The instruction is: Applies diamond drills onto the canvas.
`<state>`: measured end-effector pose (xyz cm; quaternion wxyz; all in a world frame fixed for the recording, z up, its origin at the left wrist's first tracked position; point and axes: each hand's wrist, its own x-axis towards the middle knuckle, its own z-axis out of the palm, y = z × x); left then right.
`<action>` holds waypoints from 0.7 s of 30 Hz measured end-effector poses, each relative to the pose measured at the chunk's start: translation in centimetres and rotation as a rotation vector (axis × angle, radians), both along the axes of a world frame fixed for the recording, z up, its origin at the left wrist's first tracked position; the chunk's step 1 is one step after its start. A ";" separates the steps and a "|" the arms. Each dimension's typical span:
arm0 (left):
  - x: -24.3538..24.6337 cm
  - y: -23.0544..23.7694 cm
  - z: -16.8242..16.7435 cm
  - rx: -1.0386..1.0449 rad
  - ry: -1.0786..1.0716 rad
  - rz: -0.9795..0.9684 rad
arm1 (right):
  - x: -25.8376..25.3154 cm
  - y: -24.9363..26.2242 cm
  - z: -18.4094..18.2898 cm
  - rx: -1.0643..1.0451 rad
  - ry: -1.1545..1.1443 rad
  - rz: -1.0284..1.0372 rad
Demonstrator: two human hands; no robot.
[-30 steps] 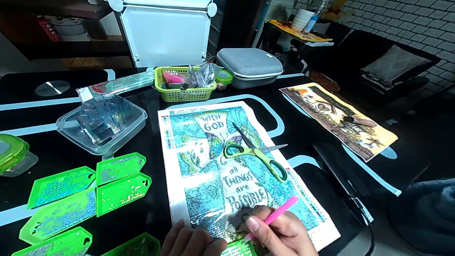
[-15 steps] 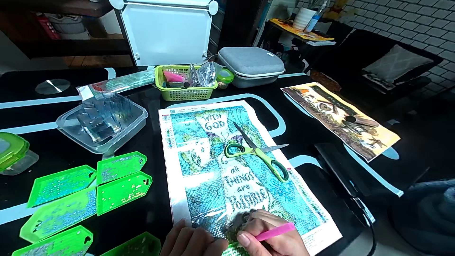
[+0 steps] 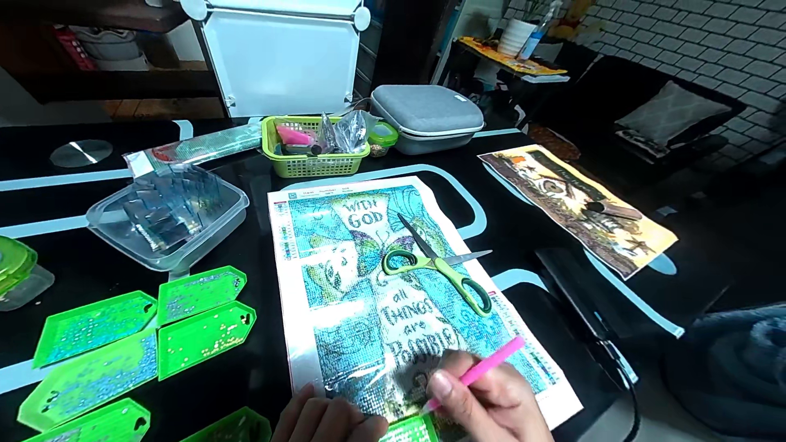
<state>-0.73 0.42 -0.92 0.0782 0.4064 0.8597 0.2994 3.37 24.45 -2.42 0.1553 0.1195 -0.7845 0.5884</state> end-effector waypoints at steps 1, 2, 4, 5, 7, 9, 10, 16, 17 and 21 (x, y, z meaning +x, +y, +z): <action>0.0 0.0 0.0 0.000 -0.002 0.000 | 0.2 -0.4 0.0 0.044 0.019 0.027; 0.0 0.0 0.0 0.004 -0.003 0.001 | 0.3 -0.7 -0.2 0.096 0.045 0.047; 0.0 0.0 0.0 0.013 -0.004 0.005 | 0.3 -1.0 -0.5 0.200 0.102 0.051; 0.0 0.0 0.0 0.016 -0.006 0.005 | 0.2 -1.0 -0.7 0.234 0.118 0.046; 0.0 -0.1 0.0 0.018 -0.010 0.005 | 0.1 -1.0 -0.8 0.272 0.133 0.037; 0.0 -0.1 0.0 0.018 -0.014 0.002 | 0.1 -1.0 -0.8 0.286 0.136 0.038; 0.0 0.0 0.0 0.019 -0.015 0.002 | 0.1 -1.0 -0.9 0.292 0.135 0.039; 0.1 0.1 -0.1 0.011 -0.003 0.015 | 0.1 -0.9 -0.9 0.250 0.128 0.043; 0.1 0.1 -0.1 0.012 -0.001 0.016 | 0.1 -0.8 -0.8 0.186 0.098 0.046; 0.0 0.2 0.1 0.012 -0.003 0.010 | -0.4 0.3 0.2 -0.144 -0.103 -0.054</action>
